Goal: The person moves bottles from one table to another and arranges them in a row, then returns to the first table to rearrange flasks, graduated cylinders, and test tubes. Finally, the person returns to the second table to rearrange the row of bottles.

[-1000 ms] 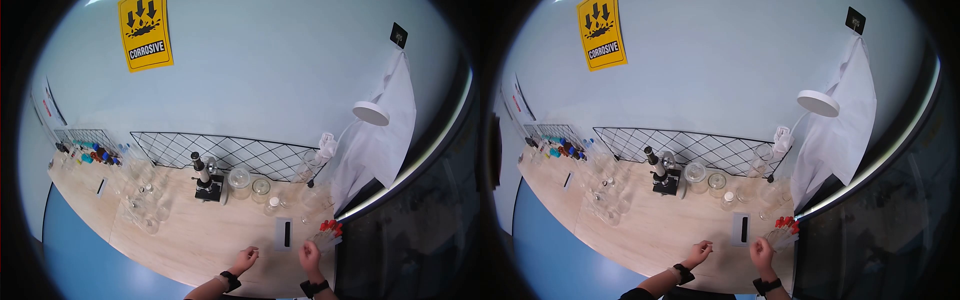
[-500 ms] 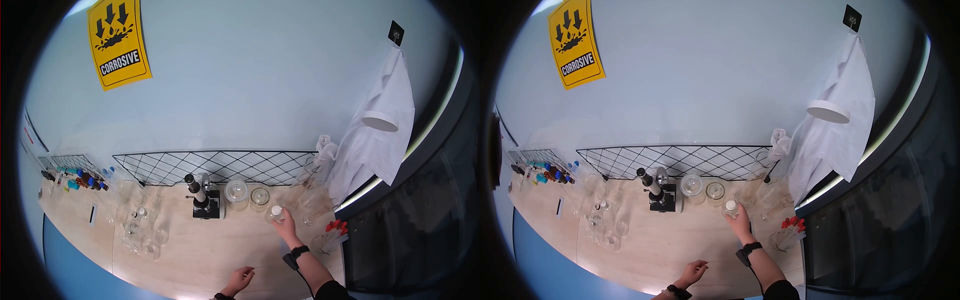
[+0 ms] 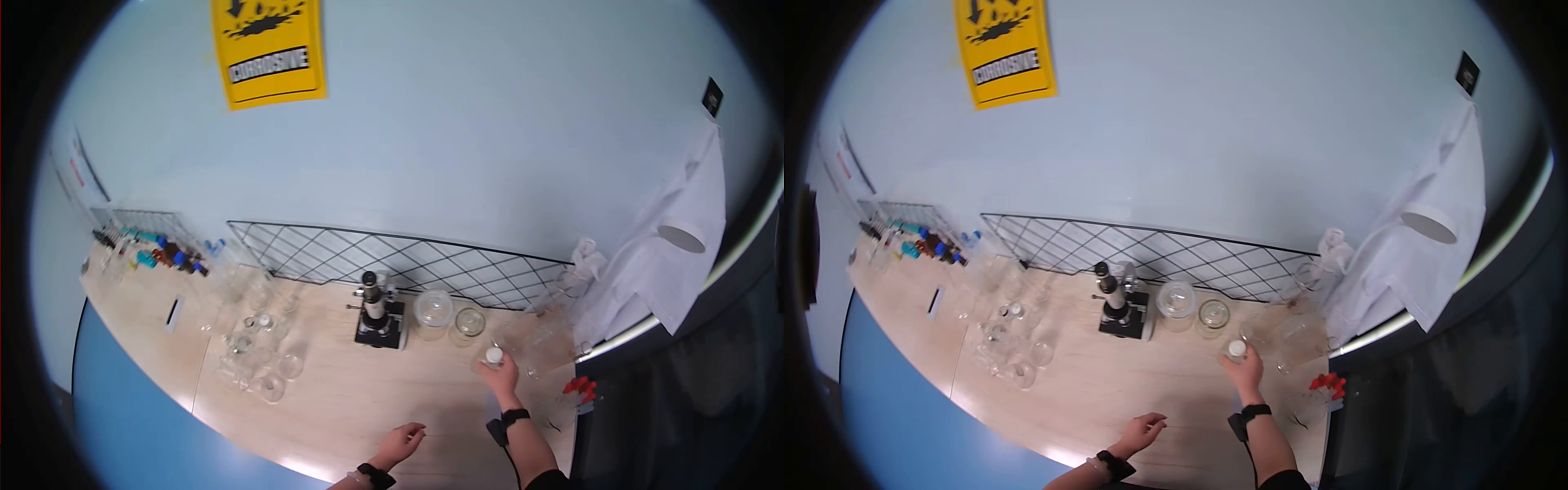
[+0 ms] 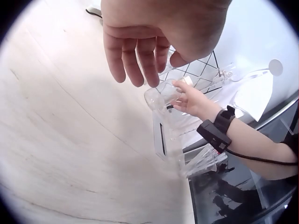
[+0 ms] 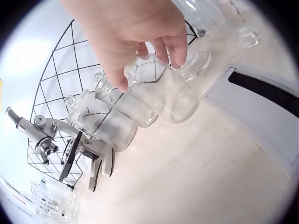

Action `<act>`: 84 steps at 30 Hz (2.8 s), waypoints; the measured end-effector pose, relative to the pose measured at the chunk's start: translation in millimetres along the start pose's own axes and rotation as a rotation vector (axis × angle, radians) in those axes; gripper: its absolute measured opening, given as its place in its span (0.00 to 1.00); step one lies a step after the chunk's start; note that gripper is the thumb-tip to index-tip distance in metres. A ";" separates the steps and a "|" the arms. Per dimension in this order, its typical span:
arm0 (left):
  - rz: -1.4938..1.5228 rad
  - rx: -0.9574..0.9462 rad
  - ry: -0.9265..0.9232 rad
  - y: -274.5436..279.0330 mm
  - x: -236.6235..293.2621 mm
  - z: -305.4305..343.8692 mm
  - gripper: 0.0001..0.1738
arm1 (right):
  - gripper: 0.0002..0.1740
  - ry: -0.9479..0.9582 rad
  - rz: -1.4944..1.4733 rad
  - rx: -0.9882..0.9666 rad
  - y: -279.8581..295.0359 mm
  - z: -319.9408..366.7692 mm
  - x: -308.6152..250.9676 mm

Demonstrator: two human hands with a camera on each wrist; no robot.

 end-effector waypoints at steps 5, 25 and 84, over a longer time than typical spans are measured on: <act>0.013 -0.013 -0.111 -21.2 -1.7 -1.4 0.16 | 0.27 0.067 0.000 0.000 8.2 16.9 13.1; 0.074 0.486 -0.074 -28.5 -32.8 39.9 0.48 | 0.33 0.454 -0.105 -0.636 -32.9 176.3 -82.7; -0.367 -0.206 -0.365 268.3 -200.0 90.9 0.31 | 0.44 0.237 -0.019 -0.347 -404.2 43.8 -259.4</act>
Point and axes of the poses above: each hand's wrist, its own z-axis away from the middle knuckle, its own y-axis out of the back of the hand, x = y × z, the point moved 4 cm from there along -z, towards the middle knuckle, and after that the axes turned 2 degrees about -x, right-handed, at the moved point
